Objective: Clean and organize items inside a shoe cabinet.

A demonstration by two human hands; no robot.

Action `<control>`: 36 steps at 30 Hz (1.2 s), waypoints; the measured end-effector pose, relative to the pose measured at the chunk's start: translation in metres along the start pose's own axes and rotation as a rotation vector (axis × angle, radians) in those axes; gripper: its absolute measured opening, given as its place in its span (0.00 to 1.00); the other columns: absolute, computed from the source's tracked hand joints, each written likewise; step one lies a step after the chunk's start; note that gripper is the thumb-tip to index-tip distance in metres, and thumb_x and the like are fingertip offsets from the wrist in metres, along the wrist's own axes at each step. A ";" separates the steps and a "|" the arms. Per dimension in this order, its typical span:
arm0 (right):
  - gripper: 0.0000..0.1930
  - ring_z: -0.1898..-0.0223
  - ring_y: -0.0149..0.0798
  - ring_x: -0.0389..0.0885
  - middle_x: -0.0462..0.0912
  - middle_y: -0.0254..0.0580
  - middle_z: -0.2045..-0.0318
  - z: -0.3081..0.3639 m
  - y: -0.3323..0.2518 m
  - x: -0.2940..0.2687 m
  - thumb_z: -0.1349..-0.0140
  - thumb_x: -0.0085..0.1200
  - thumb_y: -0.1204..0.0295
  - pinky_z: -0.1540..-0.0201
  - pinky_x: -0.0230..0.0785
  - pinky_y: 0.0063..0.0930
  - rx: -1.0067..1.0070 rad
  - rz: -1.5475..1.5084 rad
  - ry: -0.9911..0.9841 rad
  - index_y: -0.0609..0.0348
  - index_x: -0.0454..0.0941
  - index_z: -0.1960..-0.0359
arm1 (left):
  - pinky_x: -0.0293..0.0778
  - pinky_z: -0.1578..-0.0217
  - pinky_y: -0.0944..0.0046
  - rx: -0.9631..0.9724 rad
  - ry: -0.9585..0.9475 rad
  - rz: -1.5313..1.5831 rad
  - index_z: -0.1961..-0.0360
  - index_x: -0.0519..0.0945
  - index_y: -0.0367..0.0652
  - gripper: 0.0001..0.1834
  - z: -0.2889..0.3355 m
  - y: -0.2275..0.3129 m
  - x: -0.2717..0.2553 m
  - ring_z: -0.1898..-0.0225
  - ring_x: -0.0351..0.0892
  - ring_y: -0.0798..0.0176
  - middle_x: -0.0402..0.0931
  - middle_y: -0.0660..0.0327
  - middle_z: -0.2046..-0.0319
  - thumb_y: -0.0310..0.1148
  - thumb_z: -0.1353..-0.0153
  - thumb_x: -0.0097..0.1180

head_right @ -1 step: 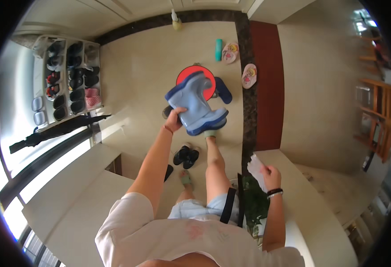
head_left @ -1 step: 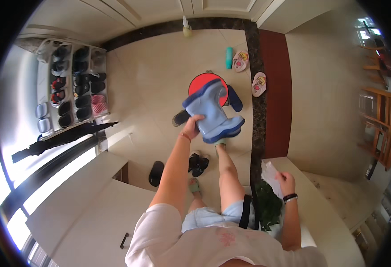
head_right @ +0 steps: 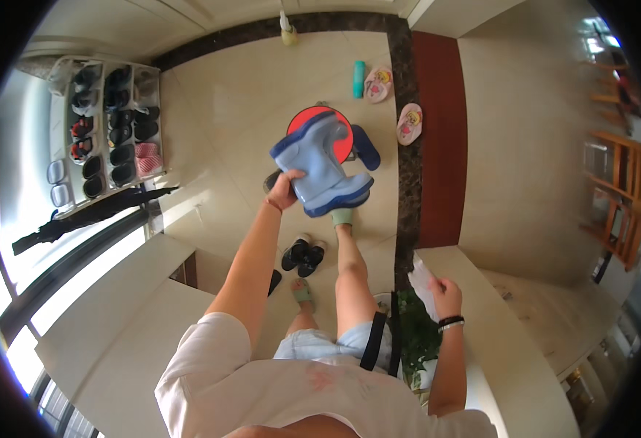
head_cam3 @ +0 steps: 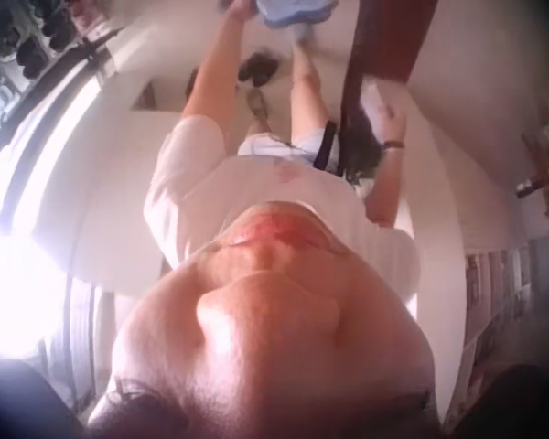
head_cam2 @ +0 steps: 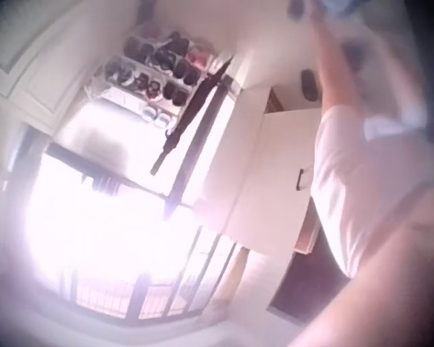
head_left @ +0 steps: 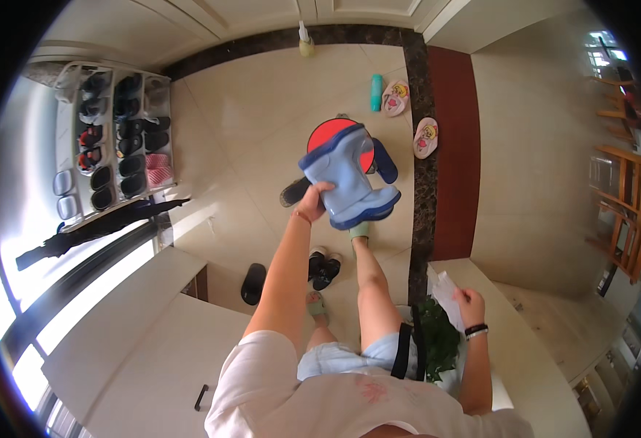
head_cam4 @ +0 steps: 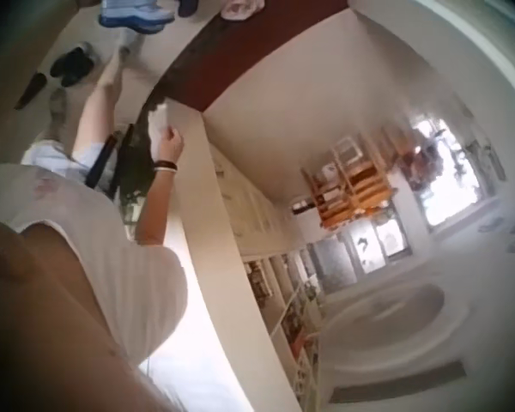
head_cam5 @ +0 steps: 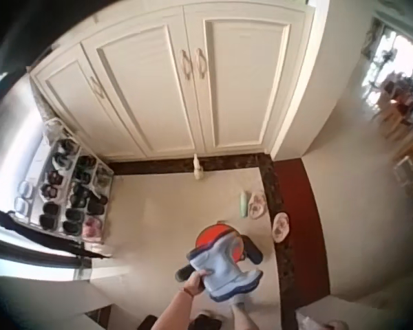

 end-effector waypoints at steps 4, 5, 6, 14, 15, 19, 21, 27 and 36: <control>0.16 0.76 0.39 0.77 0.79 0.46 0.80 -0.011 0.025 -0.007 0.44 0.55 0.60 0.70 0.67 0.31 0.164 0.053 -0.031 0.63 0.78 0.76 | 0.68 0.48 0.56 -0.076 0.009 -0.116 0.54 0.73 0.38 0.25 -0.092 0.028 -0.032 0.56 0.75 0.54 0.77 0.57 0.59 0.29 0.60 0.56; 0.16 0.76 0.39 0.77 0.79 0.46 0.80 -0.017 0.028 -0.007 0.44 0.55 0.60 0.70 0.67 0.31 0.169 0.076 -0.041 0.64 0.78 0.76 | 0.69 0.49 0.56 -0.102 0.025 -0.149 0.55 0.74 0.38 0.25 -0.107 0.033 -0.039 0.56 0.75 0.54 0.77 0.57 0.59 0.28 0.61 0.55; 0.16 0.76 0.39 0.77 0.79 0.46 0.80 -0.016 0.028 -0.007 0.44 0.55 0.61 0.70 0.67 0.31 0.183 0.092 -0.048 0.64 0.78 0.76 | 0.69 0.49 0.56 -0.136 0.036 -0.190 0.55 0.74 0.39 0.25 -0.119 0.033 -0.046 0.56 0.75 0.54 0.77 0.57 0.59 0.28 0.61 0.55; 0.15 0.77 0.39 0.76 0.79 0.45 0.80 -0.027 0.038 0.007 0.43 0.54 0.63 0.69 0.67 0.29 0.165 0.101 -0.110 0.64 0.76 0.77 | 0.70 0.53 0.59 0.268 0.408 -0.385 0.47 0.66 0.35 0.32 -0.141 0.038 -0.122 0.56 0.73 0.57 0.73 0.55 0.57 0.24 0.60 0.56; 0.15 0.77 0.39 0.76 0.79 0.44 0.80 -0.026 0.036 0.009 0.43 0.54 0.63 0.69 0.67 0.29 0.159 0.097 -0.104 0.64 0.76 0.77 | 0.71 0.54 0.61 0.295 0.404 -0.391 0.47 0.66 0.35 0.34 -0.142 0.036 -0.119 0.57 0.74 0.57 0.74 0.54 0.57 0.24 0.61 0.57; 0.13 0.77 0.39 0.76 0.79 0.44 0.80 -0.030 0.018 0.008 0.44 0.54 0.64 0.70 0.67 0.29 0.127 0.131 -0.122 0.64 0.76 0.77 | 0.70 0.51 0.61 0.360 0.626 -0.508 0.44 0.63 0.31 0.41 -0.140 0.033 -0.127 0.53 0.74 0.56 0.72 0.48 0.54 0.24 0.65 0.61; 0.13 0.76 0.39 0.76 0.79 0.44 0.80 -0.036 0.008 0.006 0.44 0.55 0.65 0.70 0.67 0.29 0.092 0.118 -0.132 0.64 0.76 0.76 | 0.70 0.51 0.59 0.365 0.710 -0.569 0.39 0.56 0.32 0.47 -0.131 0.025 -0.143 0.48 0.69 0.55 0.67 0.47 0.49 0.31 0.61 0.67; 0.14 0.72 0.40 0.77 0.78 0.44 0.77 -0.035 -0.012 -0.007 0.53 0.64 0.63 0.66 0.68 0.31 0.027 0.122 -0.111 0.60 0.75 0.76 | 0.69 0.51 0.58 0.395 0.798 -0.896 0.49 0.71 0.37 0.37 -0.031 0.000 -0.118 0.48 0.69 0.50 0.68 0.46 0.49 0.45 0.59 0.70; 0.20 0.61 0.49 0.78 0.79 0.46 0.66 -0.022 -0.117 -0.007 0.64 0.68 0.74 0.57 0.69 0.37 -0.340 0.118 -0.180 0.53 0.70 0.69 | 0.74 0.77 0.69 -0.121 0.398 -0.770 0.74 0.84 0.41 0.21 0.211 -0.175 -0.084 0.82 0.78 0.69 0.79 0.61 0.85 0.48 0.41 0.53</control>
Point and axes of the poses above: each hand's wrist, its own z-axis away from the middle knuckle, its own x-axis out of the palm, y = z × x, the point moved 6 cm from there along -z, towards the middle knuckle
